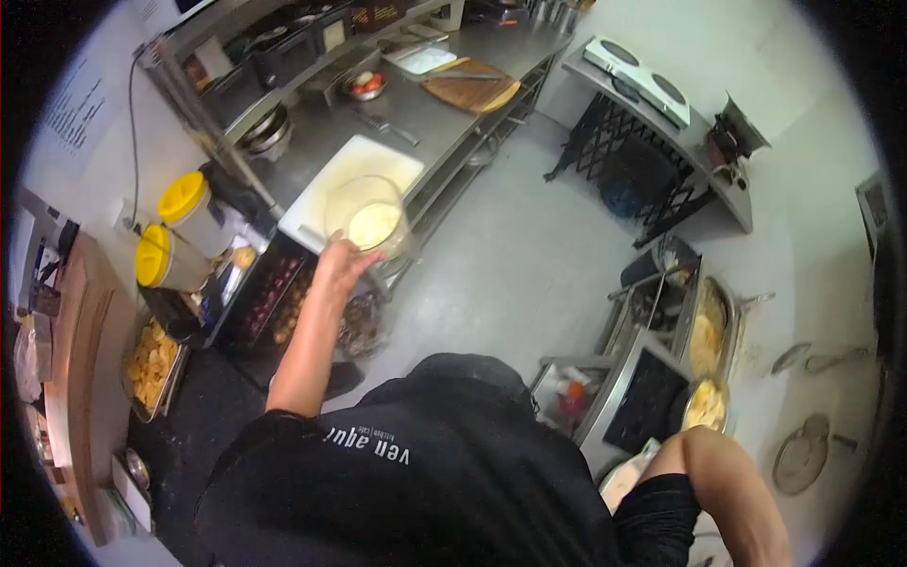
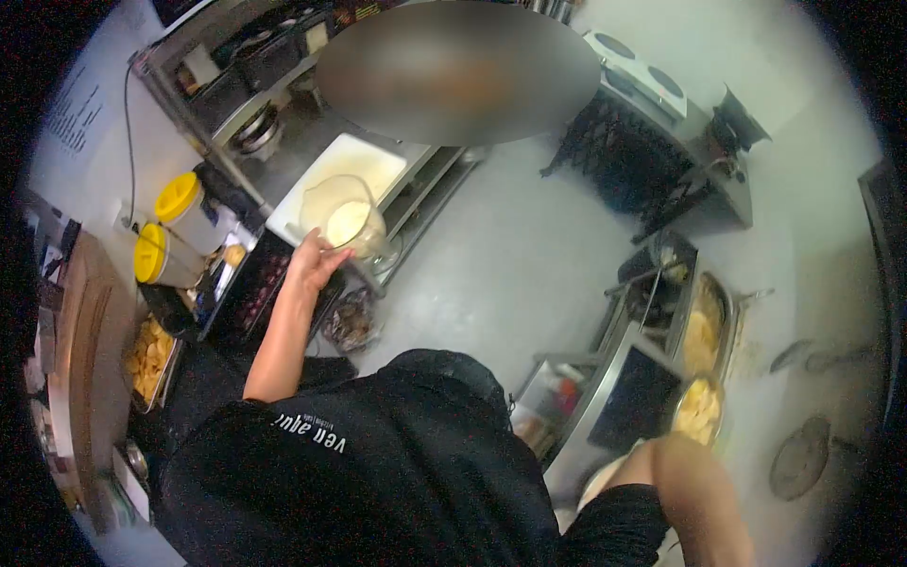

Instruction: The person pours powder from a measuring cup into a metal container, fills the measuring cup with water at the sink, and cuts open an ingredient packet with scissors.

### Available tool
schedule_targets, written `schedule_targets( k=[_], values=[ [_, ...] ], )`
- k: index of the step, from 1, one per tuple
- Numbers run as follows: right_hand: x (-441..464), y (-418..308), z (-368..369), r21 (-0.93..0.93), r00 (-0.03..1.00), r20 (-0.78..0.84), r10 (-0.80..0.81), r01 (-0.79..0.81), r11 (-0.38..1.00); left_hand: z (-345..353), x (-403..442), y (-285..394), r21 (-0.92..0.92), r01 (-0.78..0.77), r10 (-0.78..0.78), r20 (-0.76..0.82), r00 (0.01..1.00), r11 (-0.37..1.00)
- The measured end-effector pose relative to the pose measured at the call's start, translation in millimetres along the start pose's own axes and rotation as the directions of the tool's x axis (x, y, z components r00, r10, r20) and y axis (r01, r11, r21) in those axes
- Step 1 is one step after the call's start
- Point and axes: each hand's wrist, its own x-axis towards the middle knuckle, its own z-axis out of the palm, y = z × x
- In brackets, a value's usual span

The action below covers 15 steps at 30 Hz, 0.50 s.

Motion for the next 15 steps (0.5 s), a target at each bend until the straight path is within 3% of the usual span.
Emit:
schedule_targets(
  k=[2, 3, 4, 5, 6, 7, 8, 9, 11, 12, 13, 15],
  values=[
    [-87, 33, -17, -0.011, 0.953, 0.025, 0.301, -0.301, 0.954, 23, 31, 1, 0.016, -0.047, 0.048, -0.051, 0.998, 0.999],
    [-137, 57, -65, 0.097, 0.753, 0.295, 0.588, -0.636, 0.765, 30, 52, 0, 0.015, -0.069, 0.070, -0.036, 0.997, 0.997],
    [-201, 61, -71, -0.123, 0.548, 0.354, 0.758, -0.777, 0.618, 35, 68, -2, 0.009, -0.091, 0.091, -0.036, 0.995, 0.996],
    [-277, 42, -56, -0.384, 0.284, 0.401, 0.871, -0.811, 0.441, 49, 81, 0, -0.006, -0.092, 0.091, -0.080, 0.993, 0.996],
    [-349, 14, -43, -0.593, -0.054, 0.479, 0.876, -0.756, 0.278, 69, 90, 4, -0.006, -0.095, 0.093, -0.142, 0.985, 0.995],
    [-411, -18, -34, -0.717, -0.385, 0.571, 0.725, -0.665, 0.211, 85, 96, 5, -0.004, -0.099, 0.097, -0.202, 0.975, 0.995],
    [-460, -54, -24, -0.758, -0.609, 0.634, 0.476, -0.612, 0.225, 98, 103, 7, -0.019, -0.115, 0.107, -0.239, 0.965, 0.993],
    [-500, -82, -17, -0.710, -0.709, 0.693, 0.131, -0.638, 0.297, 113, 114, 11, -0.056, -0.105, 0.092, -0.198, 0.976, 0.993],
    [-572, -152, -25, -0.731, -0.732, 0.679, -0.054, -0.681, 0.037, 136, 145, 9, -0.089, -0.107, 0.092, -0.158, 0.983, 0.990],
    [-597, -172, -21, -0.780, -0.760, 0.617, -0.206, -0.625, -0.029, 144, 158, 1, -0.084, -0.088, 0.079, -0.110, 0.991, 0.993],
    [-626, -187, -9, -0.761, -0.743, 0.638, -0.203, -0.648, -0.022, 158, 180, 8, -0.084, -0.093, 0.089, -0.048, 0.995, 0.992],
    [-661, -210, -8, -0.868, -0.781, 0.497, -0.379, -0.455, -0.200, 183, 211, 11, -0.071, -0.068, 0.065, -0.043, 0.997, 0.995]
  ],
)
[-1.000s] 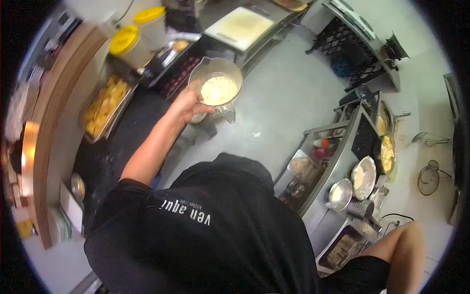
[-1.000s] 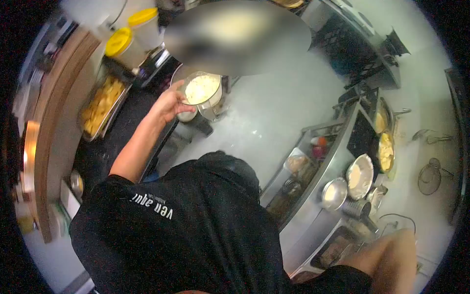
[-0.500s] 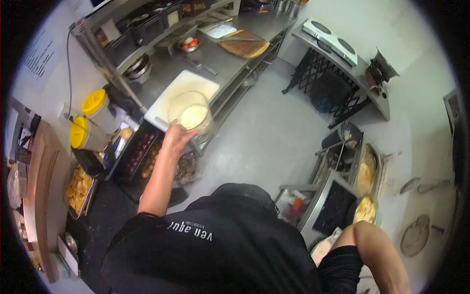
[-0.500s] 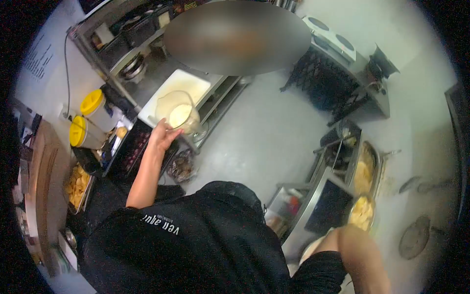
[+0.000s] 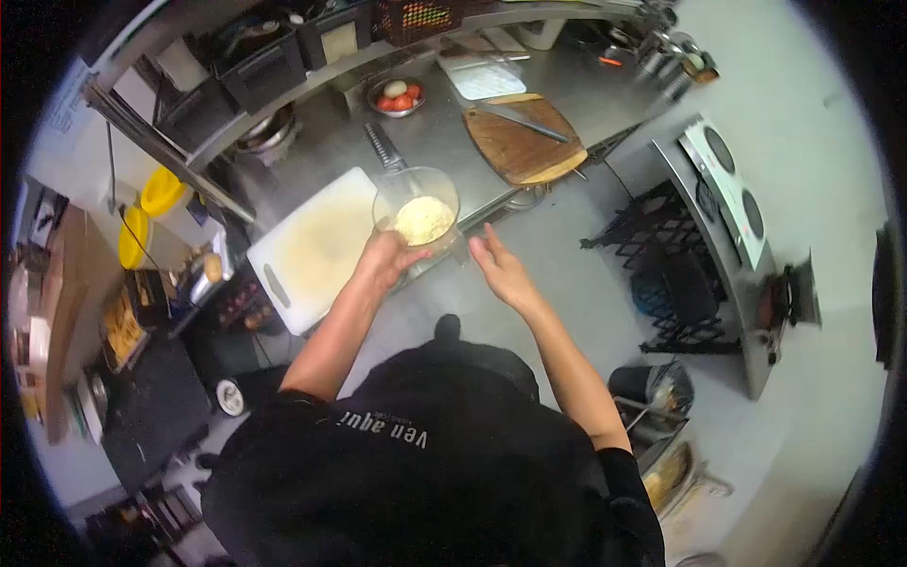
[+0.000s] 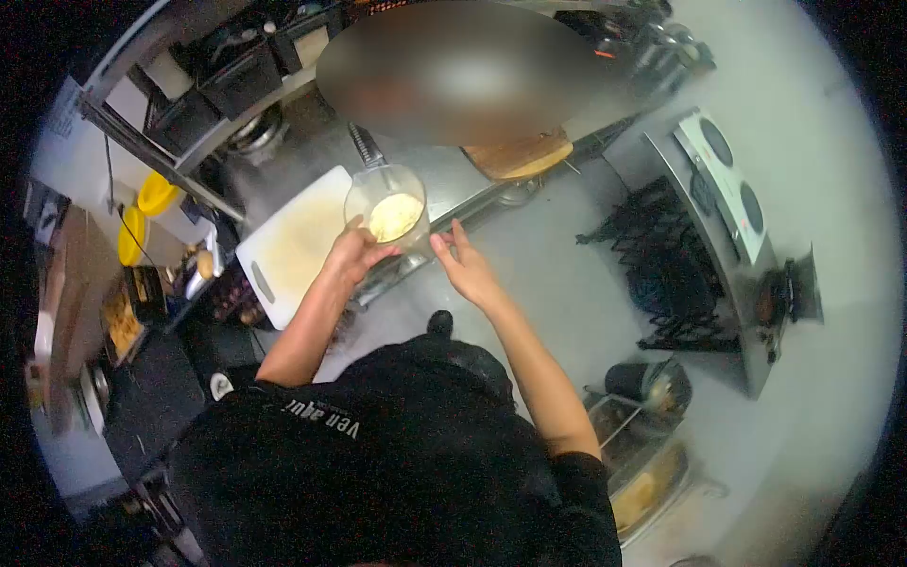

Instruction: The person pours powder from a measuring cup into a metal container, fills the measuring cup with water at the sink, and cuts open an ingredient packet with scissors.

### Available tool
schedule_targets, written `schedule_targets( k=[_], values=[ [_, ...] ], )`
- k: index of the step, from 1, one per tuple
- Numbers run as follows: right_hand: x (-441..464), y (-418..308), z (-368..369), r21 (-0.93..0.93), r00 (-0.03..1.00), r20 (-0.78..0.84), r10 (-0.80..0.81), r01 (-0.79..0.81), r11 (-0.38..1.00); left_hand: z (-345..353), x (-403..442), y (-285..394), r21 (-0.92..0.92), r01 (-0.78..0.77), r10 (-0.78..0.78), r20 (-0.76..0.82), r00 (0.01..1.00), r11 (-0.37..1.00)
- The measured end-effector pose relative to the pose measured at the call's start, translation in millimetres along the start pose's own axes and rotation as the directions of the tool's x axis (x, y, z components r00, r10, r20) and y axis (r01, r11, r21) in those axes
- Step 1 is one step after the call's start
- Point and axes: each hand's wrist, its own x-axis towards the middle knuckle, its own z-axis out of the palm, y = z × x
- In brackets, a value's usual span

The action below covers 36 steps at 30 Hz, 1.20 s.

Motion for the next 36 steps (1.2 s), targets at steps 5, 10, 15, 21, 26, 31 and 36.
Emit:
schedule_targets(
  k=[5, 10, 15, 21, 26, 31, 36],
  values=[
    [88, 22, -36, -0.010, 0.985, 0.166, 0.053, -0.052, 0.999, 63, 63, 1, 0.000, -0.021, 0.020, -0.149, 0.989, 1.000],
    [166, 56, -69, 0.046, 0.972, 0.229, -0.058, 0.048, 0.998, 96, 125, 1, -0.030, -0.099, 0.088, -0.261, 0.961, 0.995],
    [239, 83, -97, -0.121, 0.899, 0.432, -0.075, 0.140, 0.983, 107, 162, -14, -0.127, -0.239, 0.172, -0.395, 0.902, 0.963],
    [309, 87, -118, -0.254, 0.711, 0.700, -0.068, 0.337, 0.906, 137, 157, -36, -0.231, -0.249, 0.078, -0.566, 0.821, 0.940],
    [344, 83, -120, -0.187, 0.579, 0.808, -0.108, 0.426, 0.885, 164, 137, -81, -0.335, -0.390, -0.006, -0.764, 0.645, 0.858],
    [351, 73, -121, -0.195, 0.530, 0.813, -0.241, 0.638, 0.745, 162, 88, -128, -0.297, -0.545, -0.042, -0.902, 0.431, 0.784],
    [339, 31, -126, -0.365, 0.524, 0.786, -0.329, 0.822, 0.437, 166, 42, -180, -0.108, -0.722, 0.030, -0.984, 0.176, 0.683]
  ],
)
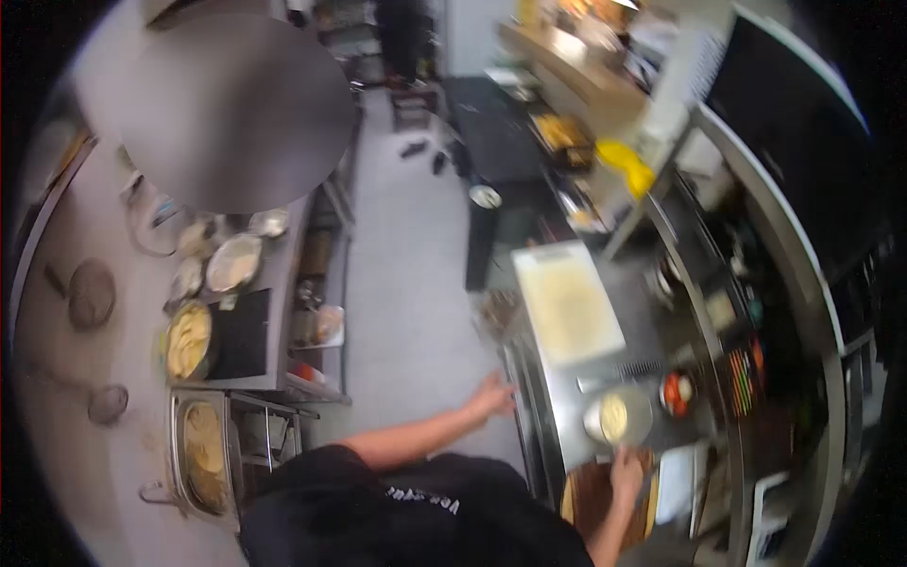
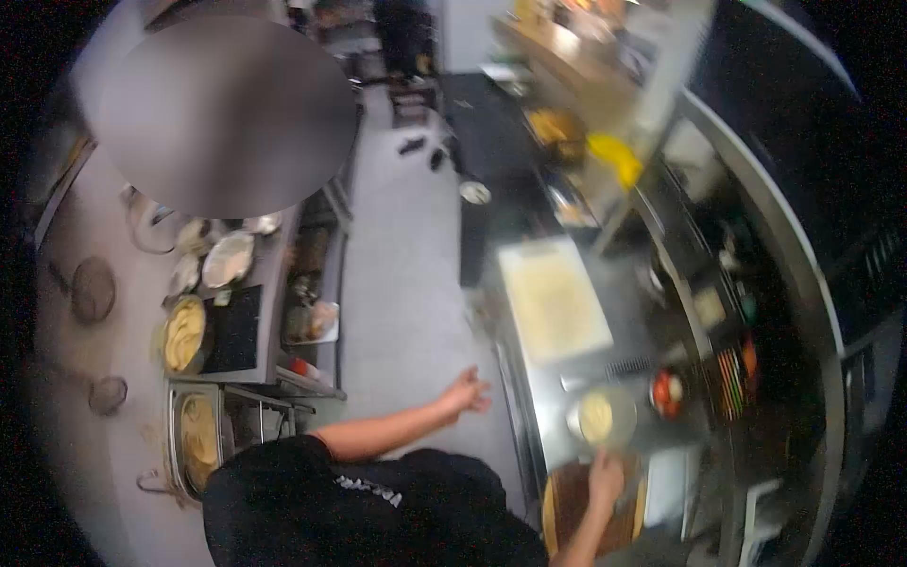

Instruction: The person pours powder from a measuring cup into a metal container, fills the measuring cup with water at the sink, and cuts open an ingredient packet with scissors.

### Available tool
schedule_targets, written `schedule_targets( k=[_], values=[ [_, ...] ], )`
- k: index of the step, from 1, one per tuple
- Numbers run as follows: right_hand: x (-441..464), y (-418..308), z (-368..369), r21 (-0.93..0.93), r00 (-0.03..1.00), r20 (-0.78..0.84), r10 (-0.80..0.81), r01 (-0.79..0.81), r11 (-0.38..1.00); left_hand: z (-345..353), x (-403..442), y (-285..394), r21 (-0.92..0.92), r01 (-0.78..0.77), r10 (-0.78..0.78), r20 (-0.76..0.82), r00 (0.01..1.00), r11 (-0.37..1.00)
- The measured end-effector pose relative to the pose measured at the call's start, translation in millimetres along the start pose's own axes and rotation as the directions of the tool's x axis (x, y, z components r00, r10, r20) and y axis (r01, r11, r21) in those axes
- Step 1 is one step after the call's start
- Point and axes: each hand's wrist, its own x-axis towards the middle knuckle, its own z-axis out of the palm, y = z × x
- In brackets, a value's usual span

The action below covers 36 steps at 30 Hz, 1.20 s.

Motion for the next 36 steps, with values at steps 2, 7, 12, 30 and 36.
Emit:
schedule_targets(
  k=[2, 7, 12, 30, 36],
  values=[
    [0, -20, -16, -0.168, 0.993, -0.001, -0.118, 0.116, 0.979, -26, -25, 8, -0.055, -0.051, 0.048, -0.048, 0.998, 0.997],
    [-16, -81, -7, -0.310, 0.894, -0.236, -0.381, 0.302, 0.902, -102, -65, -9, -0.205, -0.102, 0.061, -0.197, 0.978, 0.973],
    [-91, -166, 45, -0.009, 0.747, 0.033, -0.664, 0.665, 0.747, -154, -100, -36, -0.214, -0.111, 0.042, -0.306, 0.951, 0.971],
    [-145, -157, 27, 0.259, 0.246, 0.289, -0.925, 0.910, 0.324, -12, -210, -23, 0.105, -0.475, 0.485, -0.130, 0.865, 0.874],
    [-130, -33, -18, 0.337, 0.439, 0.346, -0.829, 0.767, 0.547, 79, -210, -29, 0.286, -0.514, 0.486, 0.168, 0.857, 0.808]
  ],
)
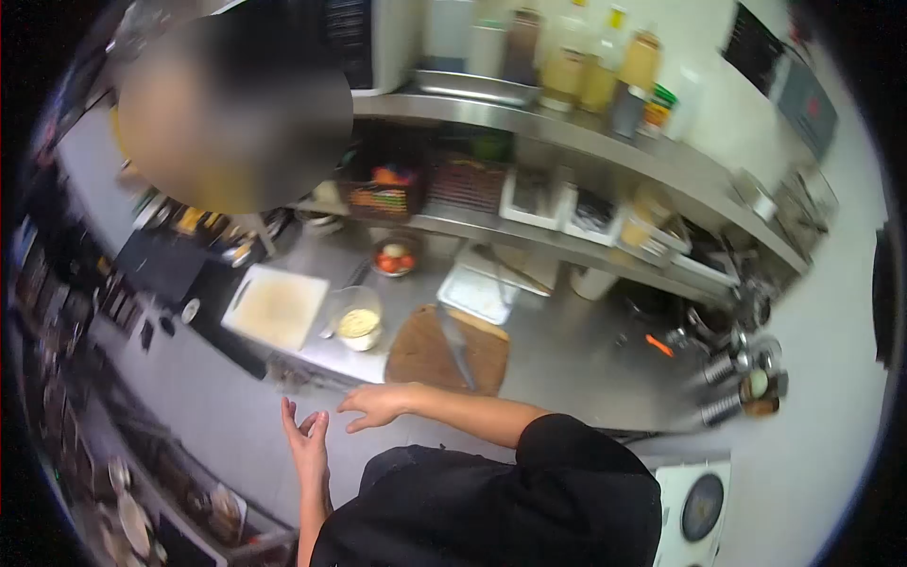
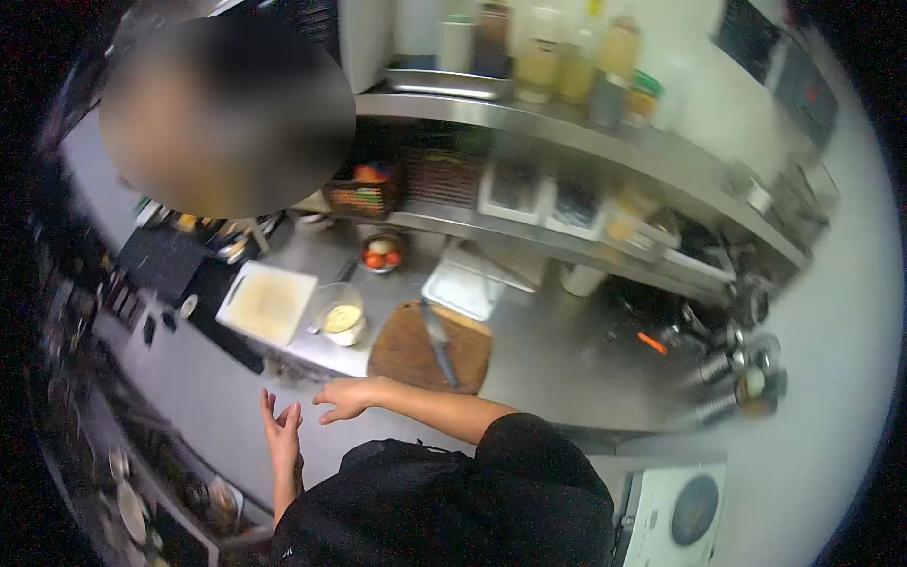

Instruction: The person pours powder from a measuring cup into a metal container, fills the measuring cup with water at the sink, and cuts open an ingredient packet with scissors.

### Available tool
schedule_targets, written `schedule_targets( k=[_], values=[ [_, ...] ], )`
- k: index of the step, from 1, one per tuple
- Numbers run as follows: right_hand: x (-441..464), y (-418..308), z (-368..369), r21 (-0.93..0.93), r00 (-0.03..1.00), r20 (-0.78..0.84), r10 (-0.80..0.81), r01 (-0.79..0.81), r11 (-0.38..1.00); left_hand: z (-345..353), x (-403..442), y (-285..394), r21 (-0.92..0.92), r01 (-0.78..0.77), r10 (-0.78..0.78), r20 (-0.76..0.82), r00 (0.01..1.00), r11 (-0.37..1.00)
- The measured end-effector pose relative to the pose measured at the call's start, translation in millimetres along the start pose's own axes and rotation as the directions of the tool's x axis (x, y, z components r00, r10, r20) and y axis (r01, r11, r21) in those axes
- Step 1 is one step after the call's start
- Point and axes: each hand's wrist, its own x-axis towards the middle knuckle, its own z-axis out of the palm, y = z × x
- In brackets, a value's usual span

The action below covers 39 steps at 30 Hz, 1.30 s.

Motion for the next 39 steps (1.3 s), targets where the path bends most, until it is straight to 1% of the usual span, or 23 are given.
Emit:
schedule_targets(
  k=[2, 4, 5, 7, 8, 9, 10, 12, 13, 15, 16, 18, 19, 21, 22, 24, 27, 29, 31, 33, 35, 37, 39],
  values=[
    [-37, 14, -10, 0.037, 0.982, -0.095, 0.161, -0.158, 0.987, 23, 9, 13, 0.041, -0.025, 0.021, 0.105, 0.994, 0.999],
    [-76, 12, -20, 0.082, 0.951, -0.144, 0.272, -0.262, 0.962, 35, 22, 30, 0.071, -0.428, 0.382, 0.337, 0.860, 0.901],
    [-93, 8, -22, 0.117, 0.928, -0.151, 0.340, -0.325, 0.939, 43, 19, 55, 0.057, -0.432, 0.383, 0.366, 0.848, 0.900],
    [-118, 16, -11, 0.100, 0.910, -0.210, 0.357, -0.343, 0.934, 55, 5, 127, -0.253, -0.502, 0.540, 0.604, 0.586, 0.827],
    [-127, 20, -5, 0.108, 0.902, -0.254, 0.348, -0.331, 0.937, 57, -4, 153, -0.256, -0.496, 0.535, 0.616, 0.578, 0.830],
    [-136, 20, 2, 0.117, 0.894, -0.293, 0.338, -0.318, 0.941, 58, -14, 174, -0.508, -0.427, 0.645, 0.709, 0.285, 0.748],
    [-145, 11, 2, 0.171, 0.865, -0.263, 0.428, -0.394, 0.903, 62, -26, 191, -0.710, -0.261, 0.732, 0.681, -0.021, 0.654],
    [-157, 5, 8, 0.181, 0.849, -0.238, 0.473, -0.439, 0.880, 78, -56, 215, -0.840, 0.082, 0.838, 0.519, -0.170, 0.536],
    [-161, 2, 12, 0.176, 0.835, -0.217, 0.506, -0.476, 0.861, 73, -65, 228, -0.742, 0.214, 0.771, 0.595, -0.227, 0.635],
    [-166, 3, 29, 0.186, 0.811, -0.234, 0.536, -0.503, 0.844, 81, -93, 230, -0.697, 0.296, 0.757, 0.607, -0.242, 0.653],
    [-167, 6, 37, 0.181, 0.815, -0.276, 0.510, -0.477, 0.860, 87, -122, 226, -0.832, 0.302, 0.863, 0.502, 0.056, 0.465],
    [-171, 4, 45, 0.179, 0.810, -0.323, 0.489, -0.455, 0.872, 101, -150, 223, -0.931, 0.246, 0.875, 0.343, 0.342, 0.269],
    [-173, 1, 45, 0.184, 0.803, -0.315, 0.506, -0.471, 0.863, 110, -154, 223, -0.928, 0.343, 0.897, 0.272, 0.350, 0.147],
    [-170, -5, 47, 0.203, 0.800, -0.295, 0.522, -0.482, 0.852, 120, -139, 222, -0.903, 0.429, 0.902, 0.210, 0.378, 0.031],
    [-168, -8, 46, 0.190, 0.790, -0.251, 0.559, -0.526, 0.829, 121, -119, 221, -0.887, 0.458, 0.971, 0.154, 0.182, 0.055],
    [-163, -17, 46, 0.181, 0.781, -0.190, 0.594, -0.567, 0.803, 113, -98, 214, -0.871, 0.484, 0.995, 0.100, -0.003, 0.089],
    [-151, -27, 57, 0.200, 0.788, -0.217, 0.577, -0.542, 0.816, 90, -77, 208, -0.868, 0.456, 0.980, 0.177, -0.090, 0.198],
    [-143, -34, 61, 0.231, 0.772, -0.176, 0.611, -0.571, 0.788, 61, -57, 209, -0.693, 0.410, 0.804, 0.480, -0.352, 0.593],
    [-132, -37, 66, 0.188, 0.772, -0.179, 0.610, -0.582, 0.792, 47, -60, 196, -0.725, 0.387, 0.818, 0.544, -0.184, 0.569],
    [-122, -35, 74, 0.178, 0.785, -0.180, 0.593, -0.566, 0.805, 37, -52, 193, -0.715, 0.352, 0.794, 0.577, -0.192, 0.604],
    [-115, -38, 79, 0.165, 0.784, -0.194, 0.590, -0.567, 0.807, 24, -51, 184, -0.711, 0.311, 0.769, 0.626, -0.129, 0.631],
    [-109, -45, 80, 0.139, 0.809, -0.234, 0.539, -0.521, 0.842, 17, -53, 178, -0.755, 0.379, 0.834, 0.543, -0.096, 0.535],
    [-107, -53, 78, 0.156, 0.795, -0.244, 0.556, -0.534, 0.831, 4, -46, 175, -0.784, 0.323, 0.841, 0.535, -0.085, 0.531]
  ],
)
